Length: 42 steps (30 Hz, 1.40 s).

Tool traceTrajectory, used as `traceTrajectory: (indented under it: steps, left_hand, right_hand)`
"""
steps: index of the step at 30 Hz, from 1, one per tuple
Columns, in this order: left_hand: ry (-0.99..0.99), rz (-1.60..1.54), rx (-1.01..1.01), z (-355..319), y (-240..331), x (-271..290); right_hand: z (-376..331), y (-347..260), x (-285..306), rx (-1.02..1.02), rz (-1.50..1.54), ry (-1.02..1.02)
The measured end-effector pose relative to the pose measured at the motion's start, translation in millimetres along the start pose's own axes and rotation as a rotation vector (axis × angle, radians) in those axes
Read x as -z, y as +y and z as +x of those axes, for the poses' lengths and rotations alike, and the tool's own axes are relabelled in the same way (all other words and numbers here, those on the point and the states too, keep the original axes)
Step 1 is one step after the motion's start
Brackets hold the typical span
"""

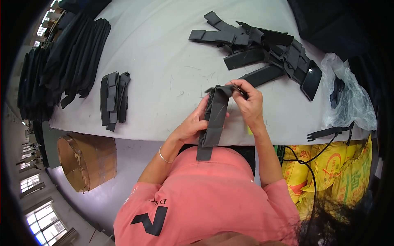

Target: Trimming excess threads from small black fabric components using manual nippers.

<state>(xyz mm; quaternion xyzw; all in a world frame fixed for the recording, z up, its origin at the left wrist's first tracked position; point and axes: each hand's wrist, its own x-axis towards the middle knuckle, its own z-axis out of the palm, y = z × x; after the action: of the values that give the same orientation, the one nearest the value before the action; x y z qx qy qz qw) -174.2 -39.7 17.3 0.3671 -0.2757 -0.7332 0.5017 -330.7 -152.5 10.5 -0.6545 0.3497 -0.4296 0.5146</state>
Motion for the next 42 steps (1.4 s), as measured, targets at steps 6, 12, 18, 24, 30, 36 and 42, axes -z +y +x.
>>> traceTrajectory:
  steps: [6,12,18,24,30,36,42]
  left_hand:
    - [0.03,-0.068,0.008,12.6,25.9,4.9]
    - [0.153,-0.163,-0.01,24.7,16.9,4.5]
    - [0.299,-0.452,0.017,20.5,12.7,14.2]
    - [0.269,-0.476,-0.014,22.2,11.1,15.6]
    - [0.273,-0.488,-0.016,20.0,10.7,16.4]
    - [0.258,-0.48,-0.057,17.8,12.4,18.8]
    - [0.105,-0.483,-0.094,16.2,14.6,21.9]
  right_hand:
    - [3.9,-19.4,-4.7,-0.211,0.249,-0.218]
    - [6.2,-24.1,-14.1,-0.286,0.241,-0.2]
    - [-22.4,-14.8,-14.4,0.049,-0.247,-0.023]
    - [-33.3,-6.1,-17.0,0.301,-0.501,-0.043]
    - [-29.4,-3.9,-19.7,0.332,-0.586,-0.049]
    - [-31.6,-10.9,-20.5,0.063,-0.258,0.0]
    - [-35.2,-19.3,-25.8,-0.052,-0.077,-0.079]
